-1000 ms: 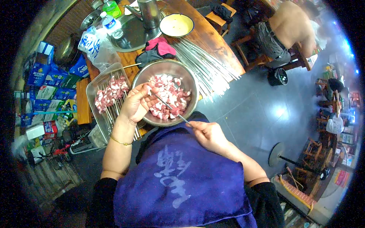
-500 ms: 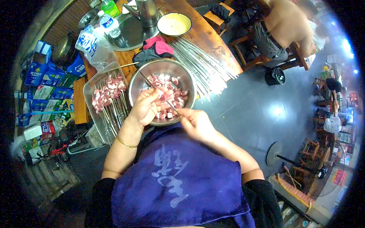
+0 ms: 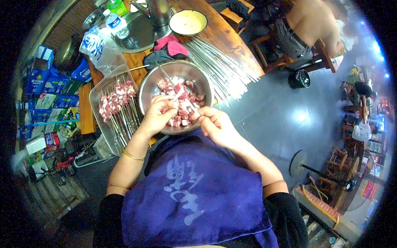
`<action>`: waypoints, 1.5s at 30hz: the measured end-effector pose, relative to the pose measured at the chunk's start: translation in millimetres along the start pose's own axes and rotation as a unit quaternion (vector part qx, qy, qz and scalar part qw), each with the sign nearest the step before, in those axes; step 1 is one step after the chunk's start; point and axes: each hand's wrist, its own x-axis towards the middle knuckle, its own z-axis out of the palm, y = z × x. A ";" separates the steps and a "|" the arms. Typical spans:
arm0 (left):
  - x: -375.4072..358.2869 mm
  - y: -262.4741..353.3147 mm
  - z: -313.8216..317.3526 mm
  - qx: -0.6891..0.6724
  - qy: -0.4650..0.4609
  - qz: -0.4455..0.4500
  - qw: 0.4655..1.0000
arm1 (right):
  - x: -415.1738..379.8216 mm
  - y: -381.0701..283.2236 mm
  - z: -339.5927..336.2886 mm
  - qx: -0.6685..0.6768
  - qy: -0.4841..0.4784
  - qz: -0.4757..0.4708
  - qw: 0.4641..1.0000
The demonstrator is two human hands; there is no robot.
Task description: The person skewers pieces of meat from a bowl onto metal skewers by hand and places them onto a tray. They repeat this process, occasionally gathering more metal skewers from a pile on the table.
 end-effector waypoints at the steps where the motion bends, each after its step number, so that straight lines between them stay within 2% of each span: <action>1: 1.3 -4.8 -1.5 0.108 0.026 0.088 0.990 | 0.6 -0.3 0.5 0.006 0.009 -0.001 1.000; 2: -0.9 -7.7 -2.3 -0.054 -0.017 -0.039 0.998 | 1.1 -0.6 0.5 0.011 0.018 -0.001 1.000; 3: -2.9 -6.4 -4.1 -0.214 -0.058 -0.163 0.961 | 2.3 -0.8 -1.2 0.009 0.022 -0.006 1.000; 4: -5.0 -5.2 -5.4 -0.363 -0.097 -0.281 0.883 | 4.2 -0.6 -4.0 0.006 0.026 -0.011 1.000; 5: -7.2 -4.0 -6.1 -0.466 -0.087 -0.285 0.833 | 6.2 0.1 -7.2 0.004 0.030 -0.015 0.999; 7: -10.7 -2.4 -6.6 -0.653 -0.065 -0.283 0.700 | 9.8 10.0 -13.0 0.006 0.060 -0.002 0.998; 8: -11.9 -4.7 -6.0 -0.672 -0.048 -0.291 0.679 | 9.4 11.8 -15.4 0.006 0.070 0.013 0.997; 11: -10.8 -4.6 -6.0 -0.695 0.009 -0.281 0.662 | 6.1 15.0 -17.6 -0.009 0.073 0.015 0.997; 15: -11.9 -8.1 -6.0 -0.647 0.111 -0.256 0.710 | -5.4 21.9 -18.7 -0.017 0.052 0.010 0.998; 16: -13.1 -12.3 -7.4 -0.664 0.135 -0.262 0.687 | -8.2 23.4 -18.6 -0.016 0.045 0.012 0.999; 19: -10.9 -21.0 -8.6 -0.657 0.197 -0.243 0.686 | -19.3 17.1 -16.2 -0.073 -0.010 0.067 0.995; 23: -8.0 -18.6 -12.5 -0.668 0.201 -0.208 0.686 | -23.2 6.9 -10.4 -0.215 -0.066 0.030 0.974; 27: 0.3 -1.1 -18.4 -0.699 0.205 -0.204 0.654 | -20.6 8.3 -10.5 -0.232 -0.060 0.043 0.970; 30: 2.5 1.7 -14.9 -0.664 0.220 -0.193 0.688 | -19.5 12.3 -10.4 -0.232 -0.055 0.016 0.971; 33: 6.4 -3.3 -14.7 -0.650 0.246 -0.194 0.693 | -20.8 14.3 -12.2 -0.246 -0.056 -0.013 0.968; 36: 9.8 -3.2 -15.6 -0.647 0.263 -0.188 0.691 | -23.3 10.1 -13.2 -0.243 -0.057 -0.002 0.968; 45: 12.3 9.9 -10.7 -0.638 0.245 -0.144 0.715 | -23.3 19.0 -12.4 -0.256 -0.016 -0.007 0.966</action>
